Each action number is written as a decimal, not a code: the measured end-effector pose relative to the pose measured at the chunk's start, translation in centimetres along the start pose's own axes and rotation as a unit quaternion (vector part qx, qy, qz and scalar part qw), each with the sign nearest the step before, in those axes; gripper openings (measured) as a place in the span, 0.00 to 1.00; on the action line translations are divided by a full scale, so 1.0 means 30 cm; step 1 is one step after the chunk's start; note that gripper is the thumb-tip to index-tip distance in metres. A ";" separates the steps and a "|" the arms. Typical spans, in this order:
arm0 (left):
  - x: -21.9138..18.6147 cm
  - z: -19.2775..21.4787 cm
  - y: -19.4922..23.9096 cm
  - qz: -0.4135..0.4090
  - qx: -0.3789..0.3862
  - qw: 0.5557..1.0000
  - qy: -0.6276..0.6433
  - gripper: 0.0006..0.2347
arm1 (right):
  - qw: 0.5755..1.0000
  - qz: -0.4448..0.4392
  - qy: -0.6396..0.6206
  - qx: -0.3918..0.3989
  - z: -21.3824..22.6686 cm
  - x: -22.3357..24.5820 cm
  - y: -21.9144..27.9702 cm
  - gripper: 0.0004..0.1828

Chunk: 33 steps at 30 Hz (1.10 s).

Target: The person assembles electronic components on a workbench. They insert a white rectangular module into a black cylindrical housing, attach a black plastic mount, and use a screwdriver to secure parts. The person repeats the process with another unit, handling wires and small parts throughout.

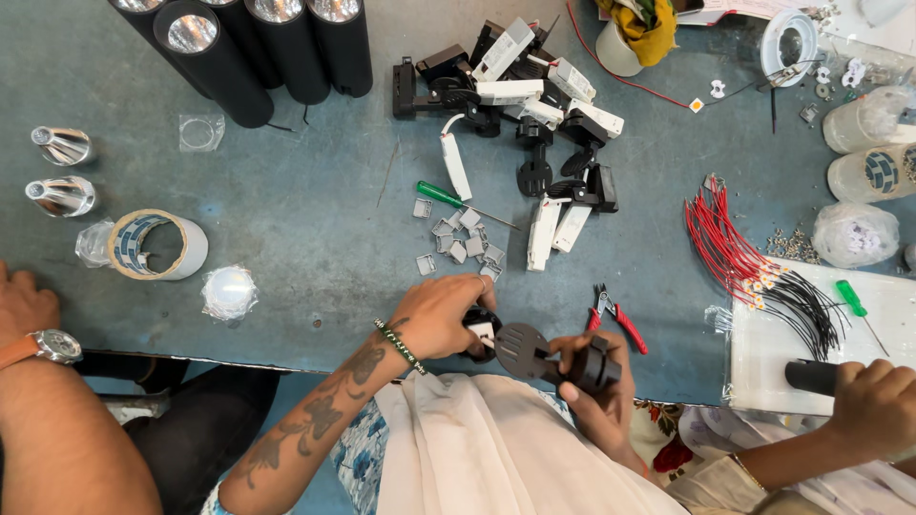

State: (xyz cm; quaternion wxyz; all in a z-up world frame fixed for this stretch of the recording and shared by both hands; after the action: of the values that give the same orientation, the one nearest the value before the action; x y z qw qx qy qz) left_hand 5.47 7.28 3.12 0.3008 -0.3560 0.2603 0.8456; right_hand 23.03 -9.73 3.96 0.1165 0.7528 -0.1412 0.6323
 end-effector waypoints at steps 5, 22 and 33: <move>-0.005 -0.016 -0.033 -0.018 0.025 0.999 -0.009 0.21 | 0.999 -0.012 0.025 0.037 0.005 0.024 0.019 0.27; 0.079 -0.002 0.083 -0.155 0.017 0.959 0.238 0.39 | 0.995 -0.052 -0.062 -0.065 -0.007 -0.002 -0.002 0.25; 0.090 -0.131 0.200 -0.124 -0.216 0.959 0.133 0.36 | 0.996 -0.044 -0.038 -0.074 0.007 0.029 0.005 0.26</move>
State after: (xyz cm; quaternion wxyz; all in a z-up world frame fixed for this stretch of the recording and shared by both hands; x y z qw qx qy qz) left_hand 1.54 1.48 0.04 0.2825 -0.5510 0.0629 0.7827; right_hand 23.30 -9.98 4.76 0.1943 0.7713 -0.1588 0.5849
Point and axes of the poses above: each hand's wrist, its own y-axis away from the middle knuckle, its own z-axis out of the back of the hand, x = y × z, the point moved 5 cm from there along -y, towards the middle knuckle, and after that the axes turned 6 degrees about -x, right-handed, at the moved point
